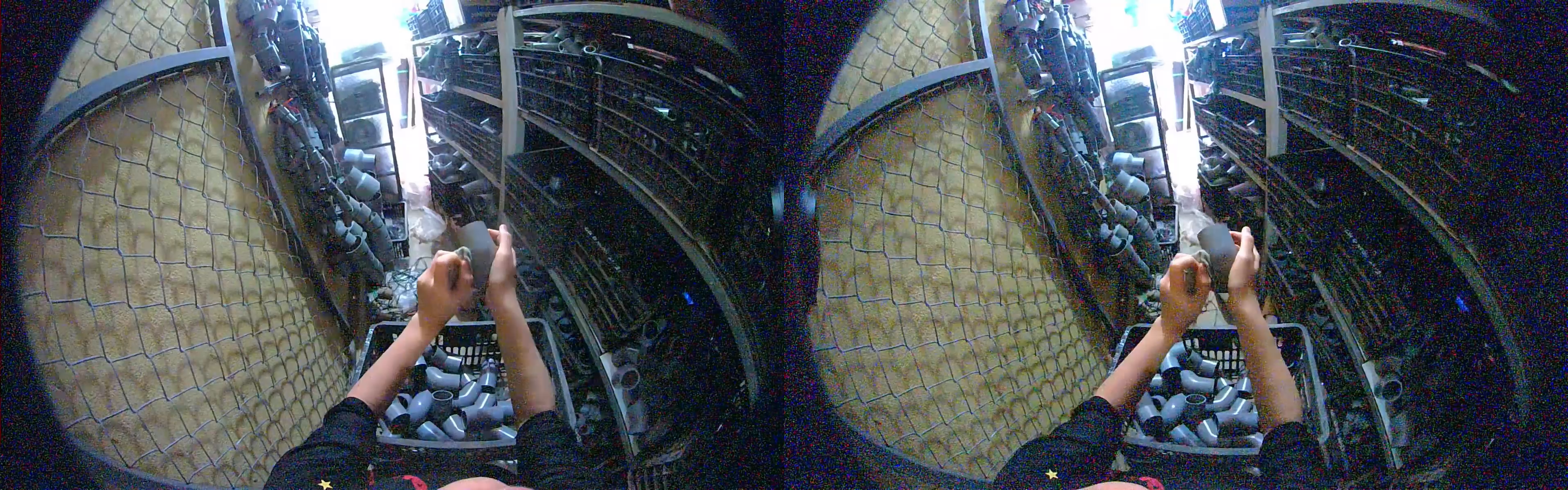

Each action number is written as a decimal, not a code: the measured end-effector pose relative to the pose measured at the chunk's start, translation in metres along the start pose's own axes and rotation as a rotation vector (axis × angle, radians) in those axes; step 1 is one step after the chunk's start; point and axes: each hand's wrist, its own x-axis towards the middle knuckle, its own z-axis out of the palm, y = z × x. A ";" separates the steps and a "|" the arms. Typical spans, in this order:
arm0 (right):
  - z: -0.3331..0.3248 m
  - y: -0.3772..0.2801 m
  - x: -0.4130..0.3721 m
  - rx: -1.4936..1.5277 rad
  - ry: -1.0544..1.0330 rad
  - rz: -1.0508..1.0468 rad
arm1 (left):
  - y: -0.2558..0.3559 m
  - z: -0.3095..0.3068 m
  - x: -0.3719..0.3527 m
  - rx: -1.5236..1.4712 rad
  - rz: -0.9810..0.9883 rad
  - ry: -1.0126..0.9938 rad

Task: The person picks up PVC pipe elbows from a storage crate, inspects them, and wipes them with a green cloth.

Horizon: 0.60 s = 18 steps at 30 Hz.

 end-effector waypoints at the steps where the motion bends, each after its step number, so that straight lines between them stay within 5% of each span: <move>1: -0.001 -0.001 0.000 0.031 -0.007 0.000 | 0.000 -0.001 -0.001 0.015 -0.051 -0.007; 5: -0.008 0.012 0.015 -0.068 -0.105 -0.014 | 0.001 0.005 -0.009 -0.061 -0.204 0.026; 9: -0.017 0.007 0.020 -0.117 -0.192 0.055 | 0.003 0.007 -0.005 0.028 0.113 0.009; 14: -0.026 0.006 0.022 -0.422 -0.236 0.068 | 0.002 0.005 -0.004 0.051 0.084 -0.015; 18: -0.020 -0.004 0.005 -0.625 -0.330 -0.126 | 0.004 -0.004 0.007 0.137 0.026 0.036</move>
